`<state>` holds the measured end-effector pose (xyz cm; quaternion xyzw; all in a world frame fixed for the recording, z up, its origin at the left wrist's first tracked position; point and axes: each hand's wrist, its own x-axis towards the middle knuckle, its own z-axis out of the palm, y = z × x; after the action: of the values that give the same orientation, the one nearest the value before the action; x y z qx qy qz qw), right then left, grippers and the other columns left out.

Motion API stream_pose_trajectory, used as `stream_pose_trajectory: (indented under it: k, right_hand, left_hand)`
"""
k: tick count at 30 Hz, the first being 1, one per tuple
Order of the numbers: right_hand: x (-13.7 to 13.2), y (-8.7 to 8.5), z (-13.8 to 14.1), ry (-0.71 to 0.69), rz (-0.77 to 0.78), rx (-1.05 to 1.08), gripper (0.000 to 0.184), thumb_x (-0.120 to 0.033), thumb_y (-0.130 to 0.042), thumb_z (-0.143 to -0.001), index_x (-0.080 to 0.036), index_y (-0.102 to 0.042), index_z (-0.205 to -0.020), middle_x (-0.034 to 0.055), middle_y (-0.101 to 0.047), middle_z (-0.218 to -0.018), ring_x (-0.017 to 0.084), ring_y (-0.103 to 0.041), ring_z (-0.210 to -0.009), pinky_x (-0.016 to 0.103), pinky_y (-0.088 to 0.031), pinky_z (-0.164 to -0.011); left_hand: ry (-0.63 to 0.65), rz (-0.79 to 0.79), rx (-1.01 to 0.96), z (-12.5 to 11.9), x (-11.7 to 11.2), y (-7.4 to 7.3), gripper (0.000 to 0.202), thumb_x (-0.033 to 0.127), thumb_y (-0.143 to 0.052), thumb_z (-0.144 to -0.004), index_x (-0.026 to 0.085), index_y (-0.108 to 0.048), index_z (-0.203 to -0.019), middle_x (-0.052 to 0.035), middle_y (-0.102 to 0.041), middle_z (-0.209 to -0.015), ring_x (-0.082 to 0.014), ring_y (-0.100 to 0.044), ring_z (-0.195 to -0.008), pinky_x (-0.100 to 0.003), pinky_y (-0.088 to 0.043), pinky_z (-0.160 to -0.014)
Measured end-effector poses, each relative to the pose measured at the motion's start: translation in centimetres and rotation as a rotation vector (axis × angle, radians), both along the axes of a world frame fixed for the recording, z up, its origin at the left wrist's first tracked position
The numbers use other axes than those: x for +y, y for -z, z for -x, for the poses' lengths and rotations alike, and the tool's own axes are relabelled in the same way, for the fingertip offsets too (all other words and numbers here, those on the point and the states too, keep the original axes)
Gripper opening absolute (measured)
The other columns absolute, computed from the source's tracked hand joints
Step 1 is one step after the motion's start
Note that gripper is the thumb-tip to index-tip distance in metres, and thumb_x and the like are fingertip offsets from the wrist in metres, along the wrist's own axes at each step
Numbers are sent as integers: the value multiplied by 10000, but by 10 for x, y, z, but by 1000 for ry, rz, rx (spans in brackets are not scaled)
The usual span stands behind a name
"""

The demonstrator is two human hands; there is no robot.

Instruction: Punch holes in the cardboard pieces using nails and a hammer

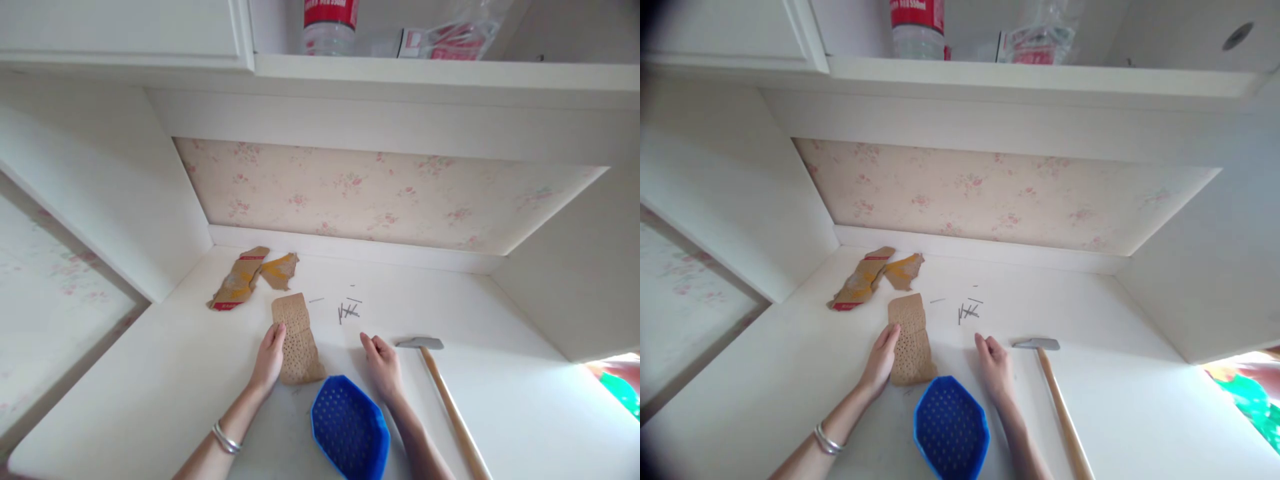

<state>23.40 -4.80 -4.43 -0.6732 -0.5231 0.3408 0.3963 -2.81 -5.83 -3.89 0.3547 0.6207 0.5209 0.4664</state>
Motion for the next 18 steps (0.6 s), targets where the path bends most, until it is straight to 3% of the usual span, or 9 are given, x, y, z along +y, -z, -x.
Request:
stream_pose_trajectory:
  k: [6, 11, 18]
  right_hand:
    - [-35, -9, -2, -4, 47, 61, 508, -627, -399, -916, -245, -359, -583, -61, -360, -535, 141, -403, -517, 248, -346, -522]
    - [-35, -5, -2, -22, 51, 12, 506, -635, -408, -908, -245, -355, -590, -64, -346, -535, 142, -381, -518, 256, -304, -512]
    - [-32, 2, 1, -72, 44, -78, 515, -649, -439, -873, -248, -311, -576, -76, -275, -506, 141, -365, -507, 255, -281, -509]
  left_hand:
    - [58, 69, -172, 18, -4, -8, 462, 579, -638, -794, 173, -655, -1012, -95, -743, -1018, -282, -683, -984, -359, -509, -853]
    - [124, 130, -454, 28, -3, -22, 307, 376, -711, -805, 144, -671, -1002, -124, -739, -1043, -252, -700, -943, -341, -530, -829]
    - [16, -28, -704, 23, -6, -35, 108, 151, -723, -792, 166, -648, -868, -79, -731, -1000, -194, -693, -964, -314, -543, -875]
